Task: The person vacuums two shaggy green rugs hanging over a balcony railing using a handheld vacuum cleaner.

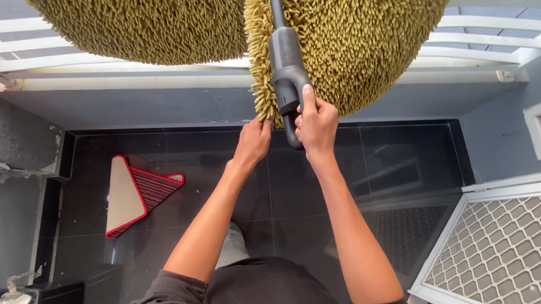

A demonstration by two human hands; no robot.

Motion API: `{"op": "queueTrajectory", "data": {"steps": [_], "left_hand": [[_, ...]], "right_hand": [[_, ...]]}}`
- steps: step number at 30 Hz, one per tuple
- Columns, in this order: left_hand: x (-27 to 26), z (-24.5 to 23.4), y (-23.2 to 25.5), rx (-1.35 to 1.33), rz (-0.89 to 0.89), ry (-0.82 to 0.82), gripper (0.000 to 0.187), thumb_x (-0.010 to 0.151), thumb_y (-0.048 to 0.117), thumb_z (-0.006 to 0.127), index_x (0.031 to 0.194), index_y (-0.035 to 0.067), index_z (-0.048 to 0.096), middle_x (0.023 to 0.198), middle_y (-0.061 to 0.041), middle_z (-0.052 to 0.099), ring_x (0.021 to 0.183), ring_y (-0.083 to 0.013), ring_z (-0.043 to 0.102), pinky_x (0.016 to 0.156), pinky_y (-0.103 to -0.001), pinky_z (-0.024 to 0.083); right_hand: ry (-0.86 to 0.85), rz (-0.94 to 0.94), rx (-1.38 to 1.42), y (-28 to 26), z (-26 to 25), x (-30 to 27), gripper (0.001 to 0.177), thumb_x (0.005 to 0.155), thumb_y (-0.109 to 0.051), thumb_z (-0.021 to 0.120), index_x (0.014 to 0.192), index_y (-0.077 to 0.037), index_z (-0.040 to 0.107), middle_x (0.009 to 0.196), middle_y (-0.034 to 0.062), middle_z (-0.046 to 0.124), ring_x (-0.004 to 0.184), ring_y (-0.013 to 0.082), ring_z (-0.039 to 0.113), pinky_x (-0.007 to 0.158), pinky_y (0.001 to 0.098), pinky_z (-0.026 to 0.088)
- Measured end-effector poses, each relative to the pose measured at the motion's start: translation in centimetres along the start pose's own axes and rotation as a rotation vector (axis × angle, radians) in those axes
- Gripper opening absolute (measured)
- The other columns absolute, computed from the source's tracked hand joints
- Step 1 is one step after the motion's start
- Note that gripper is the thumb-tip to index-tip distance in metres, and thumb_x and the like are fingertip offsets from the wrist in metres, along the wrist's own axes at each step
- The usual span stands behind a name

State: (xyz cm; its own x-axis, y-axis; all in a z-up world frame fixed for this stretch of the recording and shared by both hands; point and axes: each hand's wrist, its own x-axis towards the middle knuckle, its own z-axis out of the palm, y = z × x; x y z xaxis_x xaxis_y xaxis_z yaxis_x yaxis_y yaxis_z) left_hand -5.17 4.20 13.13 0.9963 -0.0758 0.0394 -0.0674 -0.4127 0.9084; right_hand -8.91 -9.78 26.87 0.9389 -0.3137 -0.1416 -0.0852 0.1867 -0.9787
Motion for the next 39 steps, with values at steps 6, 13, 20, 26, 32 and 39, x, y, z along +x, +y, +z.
{"op": "queueTrajectory", "data": {"steps": [6, 13, 20, 26, 32, 39], "left_hand": [[1.5, 2.5, -5.0, -0.422, -0.171, -0.095, 0.039, 0.107, 0.033, 0.05, 0.086, 0.002, 0.058, 0.065, -0.003, 0.051, 0.055, -0.0136, 0.046, 0.052, -0.036, 0.037], [3.2, 4.8, -7.3, -0.328, -0.166, -0.068, 0.042, 0.106, 0.037, 0.049, 0.082, 0.003, 0.059, 0.063, -0.002, 0.05, 0.056, -0.0119, 0.046, 0.053, -0.033, 0.037], [1.6, 3.5, -5.2, -0.232, -0.079, -0.019, 0.041, 0.104, 0.037, 0.05, 0.091, 0.0, 0.062, 0.069, -0.004, 0.059, 0.063, -0.0125, 0.05, 0.059, -0.031, 0.041], [1.5, 2.8, -4.9, -0.453, -0.2, -0.148, 0.048, 0.107, 0.04, 0.052, 0.075, 0.005, 0.056, 0.059, 0.003, 0.044, 0.052, -0.0089, 0.038, 0.05, -0.03, 0.029], [0.6, 2.5, -5.1, -0.785, -0.19, -0.22, 0.04, 0.105, 0.039, 0.053, 0.076, 0.011, 0.054, 0.054, 0.006, 0.039, 0.047, -0.0071, 0.035, 0.048, -0.027, 0.031], [2.0, 2.8, -7.4, -0.606, -0.223, -0.259, 0.042, 0.106, 0.042, 0.053, 0.077, 0.011, 0.054, 0.057, 0.006, 0.042, 0.048, -0.0074, 0.035, 0.047, -0.028, 0.028]], "right_hand": [[-0.059, 0.079, -0.116, 1.6, -2.8, -3.7, 0.053, 0.103, -0.048, 0.053, 0.07, -0.007, 0.05, 0.048, -0.0014, 0.043, 0.034, 0.0077, 0.039, 0.031, 0.0266, 0.029], [-0.015, 0.253, -0.122, 6.5, -8.0, -12.5, 0.054, 0.104, -0.047, 0.051, 0.069, -0.007, 0.049, 0.048, -0.0017, 0.042, 0.035, 0.0065, 0.038, 0.032, 0.0257, 0.028], [0.082, 0.189, -0.123, 6.6, -6.8, -12.0, 0.054, 0.102, -0.045, 0.057, 0.066, -0.005, 0.052, 0.049, -0.003, 0.043, 0.037, 0.0044, 0.038, 0.034, 0.0243, 0.027], [0.105, 0.007, -0.286, 3.2, -4.2, -5.0, 0.058, 0.101, -0.049, 0.058, 0.064, -0.004, 0.057, 0.048, -0.0008, 0.05, 0.038, 0.0058, 0.045, 0.035, 0.024, 0.033], [0.068, -0.039, -0.253, 0.6, -2.3, 0.0, 0.057, 0.101, -0.05, 0.059, 0.067, -0.004, 0.057, 0.051, -0.0009, 0.051, 0.04, 0.0064, 0.047, 0.035, 0.0249, 0.034], [-0.117, 0.161, -0.05, 3.5, -4.0, -4.7, 0.053, 0.104, -0.049, 0.05, 0.072, -0.007, 0.048, 0.048, -0.0012, 0.041, 0.034, 0.0078, 0.038, 0.032, 0.0263, 0.029]]}}
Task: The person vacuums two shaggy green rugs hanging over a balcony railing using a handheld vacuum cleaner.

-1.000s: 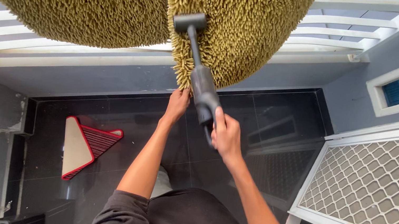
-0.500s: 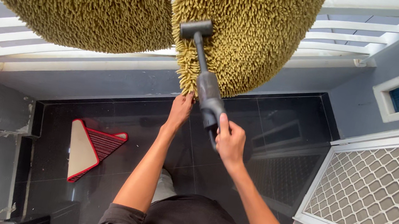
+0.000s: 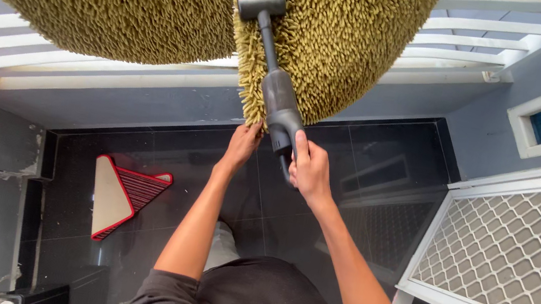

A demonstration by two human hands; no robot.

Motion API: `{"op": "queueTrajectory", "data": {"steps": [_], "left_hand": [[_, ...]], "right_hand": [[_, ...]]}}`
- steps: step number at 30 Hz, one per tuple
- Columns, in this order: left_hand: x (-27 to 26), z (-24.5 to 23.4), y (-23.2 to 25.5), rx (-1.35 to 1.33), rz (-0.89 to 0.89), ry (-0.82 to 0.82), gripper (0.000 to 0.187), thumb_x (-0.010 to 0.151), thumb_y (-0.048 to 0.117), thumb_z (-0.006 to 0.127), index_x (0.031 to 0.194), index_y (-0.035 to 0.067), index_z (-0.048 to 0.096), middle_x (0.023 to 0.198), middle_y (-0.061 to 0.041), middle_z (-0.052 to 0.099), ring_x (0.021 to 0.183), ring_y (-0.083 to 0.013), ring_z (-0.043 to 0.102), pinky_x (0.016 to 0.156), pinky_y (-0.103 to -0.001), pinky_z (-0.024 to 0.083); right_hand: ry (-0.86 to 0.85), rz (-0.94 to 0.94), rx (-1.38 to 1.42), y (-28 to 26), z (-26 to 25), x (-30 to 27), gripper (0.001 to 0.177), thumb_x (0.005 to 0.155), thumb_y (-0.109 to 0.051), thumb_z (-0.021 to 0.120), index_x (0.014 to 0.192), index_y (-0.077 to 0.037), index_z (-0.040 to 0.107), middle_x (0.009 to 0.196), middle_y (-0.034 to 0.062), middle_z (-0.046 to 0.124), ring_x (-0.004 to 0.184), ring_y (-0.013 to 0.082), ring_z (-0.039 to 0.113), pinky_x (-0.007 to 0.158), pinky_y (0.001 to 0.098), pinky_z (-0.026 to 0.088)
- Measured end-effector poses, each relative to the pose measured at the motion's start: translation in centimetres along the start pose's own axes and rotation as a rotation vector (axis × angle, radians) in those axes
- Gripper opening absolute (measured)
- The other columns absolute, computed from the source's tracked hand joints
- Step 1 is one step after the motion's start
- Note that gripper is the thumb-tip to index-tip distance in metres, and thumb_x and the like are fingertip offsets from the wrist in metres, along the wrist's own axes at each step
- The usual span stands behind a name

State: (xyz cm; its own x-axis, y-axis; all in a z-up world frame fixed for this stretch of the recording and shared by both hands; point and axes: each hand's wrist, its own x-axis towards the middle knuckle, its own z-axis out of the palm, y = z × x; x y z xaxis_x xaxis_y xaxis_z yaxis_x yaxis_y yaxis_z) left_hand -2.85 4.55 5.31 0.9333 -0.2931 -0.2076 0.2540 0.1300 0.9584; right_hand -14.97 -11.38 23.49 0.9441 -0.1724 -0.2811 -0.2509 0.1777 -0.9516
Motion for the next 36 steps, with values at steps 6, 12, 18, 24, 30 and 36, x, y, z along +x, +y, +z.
{"op": "queueTrajectory", "data": {"steps": [6, 12, 18, 24, 30, 36], "left_hand": [[1.7, -1.0, -1.1, -0.045, -0.076, -0.012, 0.042, 0.104, 0.042, 0.053, 0.077, 0.011, 0.054, 0.054, 0.004, 0.042, 0.045, -0.0089, 0.036, 0.046, -0.028, 0.03], [1.7, 0.3, -1.9, -0.052, -0.052, 0.076, 0.043, 0.104, 0.042, 0.053, 0.075, 0.01, 0.055, 0.053, 0.003, 0.043, 0.044, -0.0101, 0.038, 0.045, -0.029, 0.032], [0.3, 0.9, 0.9, 0.068, 0.01, 0.167, 0.044, 0.104, 0.035, 0.051, 0.068, 0.009, 0.055, 0.056, 0.004, 0.045, 0.049, -0.0086, 0.038, 0.047, -0.031, 0.029], [-1.9, 2.4, 3.4, 0.144, 0.077, 0.19, 0.047, 0.104, 0.034, 0.048, 0.065, 0.008, 0.052, 0.056, 0.002, 0.045, 0.049, -0.0091, 0.039, 0.048, -0.031, 0.031], [-0.9, 1.2, 1.4, -0.028, 0.05, 0.088, 0.038, 0.104, 0.031, 0.052, 0.073, 0.009, 0.054, 0.061, 0.004, 0.047, 0.051, -0.0081, 0.039, 0.049, -0.029, 0.031], [0.5, 0.2, -0.2, 0.007, 0.0, 0.029, 0.039, 0.104, 0.033, 0.051, 0.074, 0.009, 0.054, 0.059, 0.004, 0.046, 0.049, -0.0072, 0.04, 0.047, -0.027, 0.031]], "right_hand": [[0.051, 0.101, -0.055, 4.0, -2.7, -6.7, 0.053, 0.106, -0.046, 0.048, 0.072, -0.006, 0.048, 0.049, -0.0019, 0.039, 0.036, 0.0063, 0.036, 0.033, 0.0258, 0.028], [0.084, 0.143, -0.012, 5.2, -2.5, -9.8, 0.053, 0.106, -0.044, 0.05, 0.071, -0.005, 0.048, 0.05, -0.0028, 0.038, 0.037, 0.0051, 0.034, 0.033, 0.0252, 0.026], [0.156, 0.001, -0.125, 2.6, 0.2, -6.3, 0.054, 0.104, -0.045, 0.053, 0.068, -0.005, 0.052, 0.048, -0.0009, 0.045, 0.038, 0.0067, 0.044, 0.034, 0.0252, 0.033], [0.196, -0.12, -0.159, -1.8, 1.7, 0.8, 0.058, 0.104, -0.047, 0.054, 0.067, -0.004, 0.055, 0.05, -0.0011, 0.048, 0.039, 0.0057, 0.044, 0.035, 0.025, 0.031], [0.131, -0.104, -0.115, -1.5, 2.3, 1.4, 0.055, 0.104, -0.048, 0.054, 0.07, -0.005, 0.053, 0.05, -0.0022, 0.046, 0.038, 0.0063, 0.044, 0.034, 0.0255, 0.032], [0.078, -0.004, -0.091, 1.0, 1.0, -2.8, 0.052, 0.104, -0.046, 0.051, 0.071, -0.006, 0.05, 0.049, -0.0024, 0.045, 0.037, 0.0061, 0.043, 0.034, 0.0247, 0.032]]}}
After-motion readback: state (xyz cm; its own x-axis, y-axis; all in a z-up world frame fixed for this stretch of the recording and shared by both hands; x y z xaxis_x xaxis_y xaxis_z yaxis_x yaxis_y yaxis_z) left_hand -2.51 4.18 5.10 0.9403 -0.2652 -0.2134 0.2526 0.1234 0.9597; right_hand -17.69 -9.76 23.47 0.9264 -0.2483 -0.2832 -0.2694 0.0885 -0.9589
